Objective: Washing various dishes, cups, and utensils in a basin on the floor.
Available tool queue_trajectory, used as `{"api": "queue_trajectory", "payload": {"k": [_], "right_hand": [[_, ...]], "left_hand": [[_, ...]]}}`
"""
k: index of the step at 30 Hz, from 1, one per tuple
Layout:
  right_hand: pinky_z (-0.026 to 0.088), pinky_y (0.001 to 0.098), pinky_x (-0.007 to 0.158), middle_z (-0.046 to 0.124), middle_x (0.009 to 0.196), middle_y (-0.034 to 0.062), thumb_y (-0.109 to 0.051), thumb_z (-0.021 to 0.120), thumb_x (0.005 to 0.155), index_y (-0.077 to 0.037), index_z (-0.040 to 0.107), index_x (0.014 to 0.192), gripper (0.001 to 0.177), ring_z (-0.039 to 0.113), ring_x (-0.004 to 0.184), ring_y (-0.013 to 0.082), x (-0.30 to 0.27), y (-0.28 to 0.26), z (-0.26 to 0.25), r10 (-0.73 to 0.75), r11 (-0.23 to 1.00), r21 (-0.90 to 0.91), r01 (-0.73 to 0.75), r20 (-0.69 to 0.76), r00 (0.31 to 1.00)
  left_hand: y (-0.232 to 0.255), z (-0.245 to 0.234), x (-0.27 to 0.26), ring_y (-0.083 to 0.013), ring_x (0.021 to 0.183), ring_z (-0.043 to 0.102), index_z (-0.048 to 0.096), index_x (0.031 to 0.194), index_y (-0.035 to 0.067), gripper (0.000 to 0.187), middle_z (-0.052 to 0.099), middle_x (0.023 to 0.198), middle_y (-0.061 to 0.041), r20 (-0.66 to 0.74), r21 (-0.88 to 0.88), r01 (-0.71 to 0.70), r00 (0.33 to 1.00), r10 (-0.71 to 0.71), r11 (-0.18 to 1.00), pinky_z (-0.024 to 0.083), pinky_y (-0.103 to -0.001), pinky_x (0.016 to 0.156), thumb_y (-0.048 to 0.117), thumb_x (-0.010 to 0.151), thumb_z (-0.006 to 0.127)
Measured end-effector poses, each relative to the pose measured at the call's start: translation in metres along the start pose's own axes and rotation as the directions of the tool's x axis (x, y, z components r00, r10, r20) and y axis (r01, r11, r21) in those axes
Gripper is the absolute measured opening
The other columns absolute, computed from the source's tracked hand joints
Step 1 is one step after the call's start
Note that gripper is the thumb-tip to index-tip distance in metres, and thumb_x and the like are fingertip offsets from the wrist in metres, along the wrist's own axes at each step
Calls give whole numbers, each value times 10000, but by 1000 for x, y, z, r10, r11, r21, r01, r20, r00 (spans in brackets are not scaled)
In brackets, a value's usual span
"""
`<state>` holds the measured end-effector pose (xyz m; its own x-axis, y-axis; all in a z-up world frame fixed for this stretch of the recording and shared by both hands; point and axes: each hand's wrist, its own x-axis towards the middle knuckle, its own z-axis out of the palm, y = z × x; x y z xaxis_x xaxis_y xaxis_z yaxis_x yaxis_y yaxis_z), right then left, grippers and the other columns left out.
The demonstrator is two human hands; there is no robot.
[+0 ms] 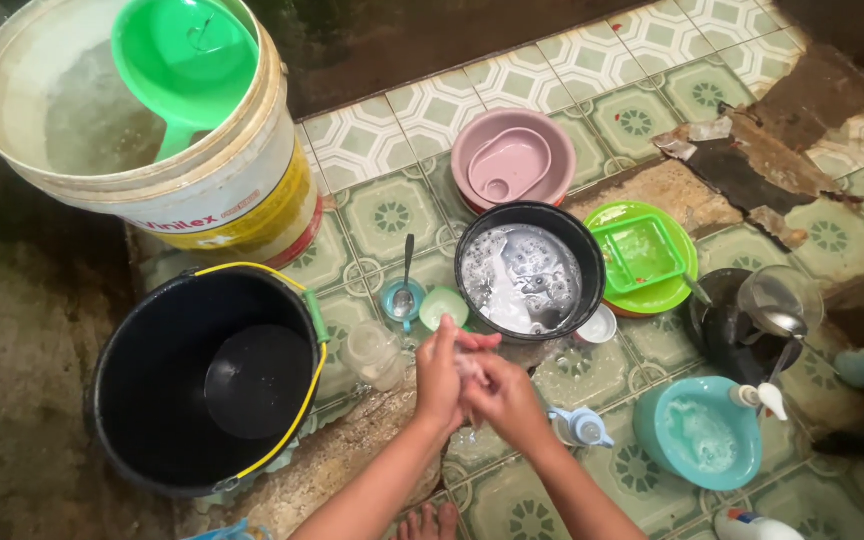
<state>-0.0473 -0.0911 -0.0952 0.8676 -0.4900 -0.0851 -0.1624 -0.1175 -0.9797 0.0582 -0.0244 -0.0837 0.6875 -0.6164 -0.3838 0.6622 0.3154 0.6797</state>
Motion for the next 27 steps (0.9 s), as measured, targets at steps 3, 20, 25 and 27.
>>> {"api": "queue_trajectory", "payload": {"k": [3, 20, 25, 27], "right_hand": [[528, 322, 735, 677, 979, 70, -80, 705, 780, -76, 667, 1048, 271, 656, 811, 216, -4, -9, 0, -388, 834, -418, 360, 19, 922], [572, 442, 868, 710, 1168, 120, -244, 577, 980, -129, 593, 1286, 327, 701, 1021, 318, -1, 10, 7, 293, 691, -722, -15, 262, 920], [524, 438, 933, 657, 1236, 209, -122, 584, 847, -29, 535, 1369, 533, 670, 1084, 372, -14, 25, 11, 36, 936, -345, 62, 269, 962], [499, 431, 976, 655, 1278, 216, -125, 584, 857, -11, 523, 1414, 572, 663, 1139, 346, -12, 59, 10, -60, 970, -211, 119, 268, 962]], "left_hand": [[12, 1, -1, -270, 817, 723, 515, 814, 78, 398, 738, 895, -208, -113, -82, 188, 974, -197, 979, 619, -413, 751, 398, 1041, 451], [-49, -64, 29, -219, 742, 626, 455, 788, 126, 374, 502, 668, -13, -62, -31, 225, 972, -226, 974, 559, -383, 714, 374, 1041, 575], [-36, -50, 12, -184, 660, 566, 465, 818, 106, 377, 464, 684, -14, -46, -49, 111, 992, -113, 993, 498, -321, 624, 363, 1080, 552], [-19, -37, 3, -192, 684, 592, 474, 830, 99, 366, 493, 705, -30, -62, 18, 149, 987, -148, 989, 515, -334, 653, 384, 1058, 500]]}}
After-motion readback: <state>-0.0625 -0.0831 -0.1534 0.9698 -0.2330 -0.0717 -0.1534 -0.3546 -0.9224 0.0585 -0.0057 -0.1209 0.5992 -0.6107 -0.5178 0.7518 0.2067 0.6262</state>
